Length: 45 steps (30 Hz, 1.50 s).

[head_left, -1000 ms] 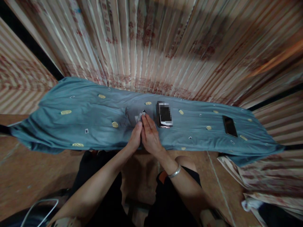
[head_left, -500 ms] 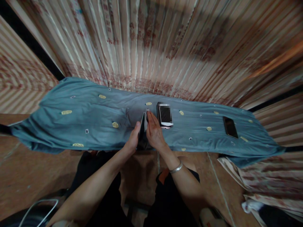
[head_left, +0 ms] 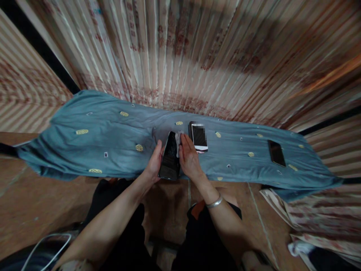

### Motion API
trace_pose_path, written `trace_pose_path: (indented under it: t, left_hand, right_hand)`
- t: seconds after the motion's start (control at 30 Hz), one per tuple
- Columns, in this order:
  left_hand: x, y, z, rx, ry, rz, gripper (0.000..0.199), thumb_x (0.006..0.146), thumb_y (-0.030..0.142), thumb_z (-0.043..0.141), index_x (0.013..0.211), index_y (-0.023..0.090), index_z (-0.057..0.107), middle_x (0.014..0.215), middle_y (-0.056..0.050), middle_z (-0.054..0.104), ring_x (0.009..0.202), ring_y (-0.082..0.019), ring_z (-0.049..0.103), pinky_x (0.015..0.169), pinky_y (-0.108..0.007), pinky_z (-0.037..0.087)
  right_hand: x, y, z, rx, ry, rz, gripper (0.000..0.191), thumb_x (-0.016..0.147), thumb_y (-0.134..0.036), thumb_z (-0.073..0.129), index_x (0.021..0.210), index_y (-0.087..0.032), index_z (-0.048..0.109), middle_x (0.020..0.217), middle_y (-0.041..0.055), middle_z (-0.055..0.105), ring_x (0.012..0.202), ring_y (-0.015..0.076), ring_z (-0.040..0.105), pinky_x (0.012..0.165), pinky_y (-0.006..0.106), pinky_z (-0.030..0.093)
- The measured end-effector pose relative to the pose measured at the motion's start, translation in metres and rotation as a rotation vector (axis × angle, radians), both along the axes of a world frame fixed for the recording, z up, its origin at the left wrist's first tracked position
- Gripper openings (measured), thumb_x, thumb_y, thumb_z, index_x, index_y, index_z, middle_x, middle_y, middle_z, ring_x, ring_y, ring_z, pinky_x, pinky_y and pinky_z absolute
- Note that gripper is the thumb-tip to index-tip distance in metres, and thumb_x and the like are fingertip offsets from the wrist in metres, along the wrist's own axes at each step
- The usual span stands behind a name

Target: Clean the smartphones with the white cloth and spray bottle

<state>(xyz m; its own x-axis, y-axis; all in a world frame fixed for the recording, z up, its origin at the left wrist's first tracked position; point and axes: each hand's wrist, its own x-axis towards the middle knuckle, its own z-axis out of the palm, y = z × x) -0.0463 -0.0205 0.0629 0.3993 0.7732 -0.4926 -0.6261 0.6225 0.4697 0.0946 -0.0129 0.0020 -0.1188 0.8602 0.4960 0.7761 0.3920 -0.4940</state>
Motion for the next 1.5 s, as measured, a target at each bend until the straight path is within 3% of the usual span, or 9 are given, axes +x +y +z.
trace_pose_path:
  t: [0.27, 0.57, 0.87, 0.97, 1.1, 1.3, 1.5]
  left_hand:
    - [0.002, -0.002, -0.005, 0.023, -0.028, 0.013, 0.058, 0.106, 0.048, 0.025, 0.139, 0.019, 0.063, 0.109, -0.010, 0.079, 0.101, -0.027, 0.075, 0.091, -0.037, 0.057]
    - [0.004, -0.007, -0.005, 0.023, 0.040, 0.014, 0.058, 0.107, 0.046, 0.023, 0.141, 0.017, 0.061, 0.105, -0.009, 0.080, 0.108, -0.028, 0.074, 0.095, -0.039, 0.058]
    - [0.002, -0.002, -0.009, 0.024, 0.085, 0.124, 0.058, 0.107, 0.046, 0.029, 0.147, 0.013, 0.055, 0.118, -0.012, 0.077, 0.121, -0.025, 0.068, 0.106, -0.036, 0.054]
    - [0.003, -0.002, -0.011, 0.033, 0.080, 0.134, 0.056, 0.107, 0.042, 0.029, 0.149, 0.014, 0.053, 0.122, -0.011, 0.076, 0.123, -0.023, 0.067, 0.108, -0.035, 0.052]
    - [0.005, -0.004, -0.012, 0.056, 0.044, 0.035, 0.057, 0.106, 0.046, 0.032, 0.152, 0.016, 0.050, 0.125, -0.013, 0.075, 0.120, -0.025, 0.069, 0.108, -0.039, 0.052]
    - [0.003, -0.003, -0.008, 0.070, 0.041, 0.016, 0.057, 0.107, 0.045, 0.026, 0.148, 0.019, 0.055, 0.116, -0.009, 0.078, 0.114, -0.026, 0.072, 0.103, -0.039, 0.055]
    - [-0.004, -0.001, -0.004, 0.031, -0.028, 0.031, 0.056, 0.106, 0.046, 0.028, 0.140, 0.018, 0.062, 0.107, -0.008, 0.080, 0.108, -0.027, 0.074, 0.098, -0.038, 0.056]
  right_hand:
    - [-0.007, -0.005, 0.000, 0.018, -0.031, 0.052, 0.056, 0.108, -0.034, 0.031, 0.158, -0.009, 0.034, 0.160, 0.0189, 0.043, 0.154, 0.0258, 0.032, 0.126, 0.050, 0.033]
    - [-0.012, -0.011, 0.003, 0.048, -0.023, 0.157, 0.056, 0.105, -0.017, 0.029, 0.160, -0.017, 0.033, 0.166, 0.0128, 0.035, 0.157, 0.0238, 0.025, 0.128, 0.051, 0.031]
    - [-0.022, -0.020, 0.000, 0.062, -0.100, 0.264, 0.057, 0.100, -0.006, 0.030, 0.156, -0.012, 0.041, 0.159, 0.0167, 0.046, 0.157, 0.0221, 0.026, 0.125, 0.048, 0.036]
    - [-0.020, -0.018, 0.000, 0.031, -0.111, 0.245, 0.058, 0.100, -0.006, 0.031, 0.157, -0.014, 0.039, 0.159, 0.0154, 0.046, 0.156, 0.0227, 0.027, 0.126, 0.049, 0.035]
    - [-0.013, -0.009, 0.002, 0.019, -0.087, 0.186, 0.060, 0.101, -0.008, 0.031, 0.160, -0.017, 0.033, 0.163, 0.0127, 0.042, 0.157, 0.0231, 0.027, 0.127, 0.050, 0.034]
    - [-0.007, -0.005, 0.001, -0.002, -0.055, 0.155, 0.064, 0.101, -0.011, 0.029, 0.164, -0.019, 0.021, 0.167, 0.0103, 0.034, 0.157, 0.0227, 0.026, 0.128, 0.050, 0.032]
    - [-0.003, -0.005, -0.005, -0.002, -0.019, 0.152, 0.061, 0.102, -0.012, 0.029, 0.163, -0.018, 0.025, 0.166, 0.0118, 0.036, 0.156, 0.0233, 0.028, 0.127, 0.051, 0.033]
